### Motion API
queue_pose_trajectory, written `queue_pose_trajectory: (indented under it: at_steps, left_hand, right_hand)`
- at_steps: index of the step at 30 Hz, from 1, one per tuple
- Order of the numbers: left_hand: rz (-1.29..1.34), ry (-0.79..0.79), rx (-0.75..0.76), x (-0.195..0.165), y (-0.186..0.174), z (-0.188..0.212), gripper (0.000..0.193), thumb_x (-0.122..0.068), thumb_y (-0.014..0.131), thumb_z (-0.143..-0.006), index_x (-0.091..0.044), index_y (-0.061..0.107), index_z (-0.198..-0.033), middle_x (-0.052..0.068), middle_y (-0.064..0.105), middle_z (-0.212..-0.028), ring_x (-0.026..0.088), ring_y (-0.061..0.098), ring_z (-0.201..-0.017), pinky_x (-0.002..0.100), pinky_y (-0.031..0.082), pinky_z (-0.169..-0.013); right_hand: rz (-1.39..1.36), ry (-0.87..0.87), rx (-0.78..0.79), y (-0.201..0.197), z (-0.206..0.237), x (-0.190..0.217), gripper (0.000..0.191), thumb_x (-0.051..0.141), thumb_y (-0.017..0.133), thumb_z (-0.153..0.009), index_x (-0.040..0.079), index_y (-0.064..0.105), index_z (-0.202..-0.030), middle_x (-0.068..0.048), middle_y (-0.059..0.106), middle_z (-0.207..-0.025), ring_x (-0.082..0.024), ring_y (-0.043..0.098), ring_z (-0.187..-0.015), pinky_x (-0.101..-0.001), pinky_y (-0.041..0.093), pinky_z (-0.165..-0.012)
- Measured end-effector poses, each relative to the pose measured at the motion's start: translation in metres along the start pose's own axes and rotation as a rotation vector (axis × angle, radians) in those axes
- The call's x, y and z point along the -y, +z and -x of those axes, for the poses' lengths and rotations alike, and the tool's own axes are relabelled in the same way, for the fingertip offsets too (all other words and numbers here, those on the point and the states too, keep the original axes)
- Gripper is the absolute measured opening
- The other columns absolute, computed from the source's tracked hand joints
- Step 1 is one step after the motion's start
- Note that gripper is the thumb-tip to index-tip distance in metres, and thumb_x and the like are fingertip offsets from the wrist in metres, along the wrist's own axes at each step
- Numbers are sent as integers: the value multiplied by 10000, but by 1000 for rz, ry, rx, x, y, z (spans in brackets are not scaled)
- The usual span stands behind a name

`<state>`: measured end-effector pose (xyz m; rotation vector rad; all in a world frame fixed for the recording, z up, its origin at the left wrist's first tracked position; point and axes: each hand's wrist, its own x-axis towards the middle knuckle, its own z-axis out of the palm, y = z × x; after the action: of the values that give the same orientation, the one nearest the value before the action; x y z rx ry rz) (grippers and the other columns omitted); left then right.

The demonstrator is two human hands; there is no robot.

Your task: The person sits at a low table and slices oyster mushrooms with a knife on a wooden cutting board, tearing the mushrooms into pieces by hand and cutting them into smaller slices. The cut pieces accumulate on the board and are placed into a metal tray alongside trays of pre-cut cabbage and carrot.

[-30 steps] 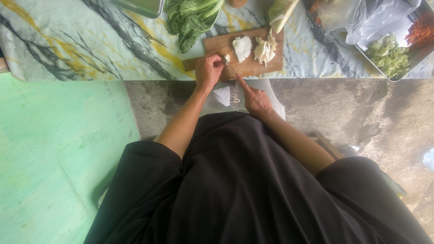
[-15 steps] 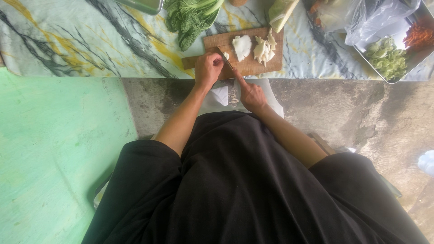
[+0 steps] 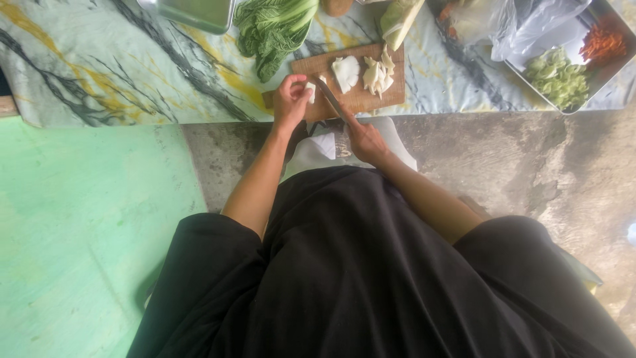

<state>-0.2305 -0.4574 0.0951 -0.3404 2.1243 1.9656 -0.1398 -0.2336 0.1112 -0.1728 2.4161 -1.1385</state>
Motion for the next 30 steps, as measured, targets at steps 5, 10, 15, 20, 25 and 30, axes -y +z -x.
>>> queue_pose_trajectory:
  at_steps: [5,10,15,20,25,30]
  left_hand:
    - [-133,120,76,-7,-10,-6,228,1,658,-935,-42,694,-1156,82,791,-1027,136,757,-900,270,585,-795]
    - [-657,534,64,-24,0,-3,472,-39,794,-832,-38,632,-1275,153,673,-1232,355,682,-1100,403,552,-915]
    - [-790,556,93,-22,23,-4,557,-22,786,-830,-61,600,-1354,139,607,-1350,369,636,-1180,438,538,-958]
    - [-708,469,106,-18,31,-10,534,76,732,-803,-60,620,-1308,131,629,-1294,344,661,-1094,400,553,-921]
    - [-482,449,118,-51,53,-20,514,127,724,-770,-54,636,-1243,99,656,-1178,228,707,-870,318,606,-799]
    - [-294,568,300,-114,131,-41,562,136,749,-820,-52,607,-1330,99,606,-1293,124,709,-923,249,629,-816]
  right_hand:
    - [-61,-87,-106,-8,37,-11,688,90,519,-1015,156,239,-1641,-283,634,-692,-478,629,-624,-575,476,-600]
    - [-52,40,-134,-29,54,-7,681,55,506,-1009,93,225,-1628,-259,641,-651,-436,624,-542,-534,492,-535]
    - [-48,-94,-267,-40,71,-3,677,17,512,-1009,62,255,-1633,-278,664,-756,-412,644,-576,-512,526,-585]
    - [-54,-72,-310,-44,83,-10,675,11,511,-1008,56,258,-1632,-295,662,-785,-418,652,-606,-519,536,-611]
    - [-93,-3,-328,-52,90,-16,661,14,506,-993,28,268,-1610,-314,683,-895,-419,652,-569,-520,540,-580]
    - [-112,11,-386,-65,98,-17,672,18,528,-983,32,290,-1611,-305,672,-810,-447,652,-601,-537,535,-609]
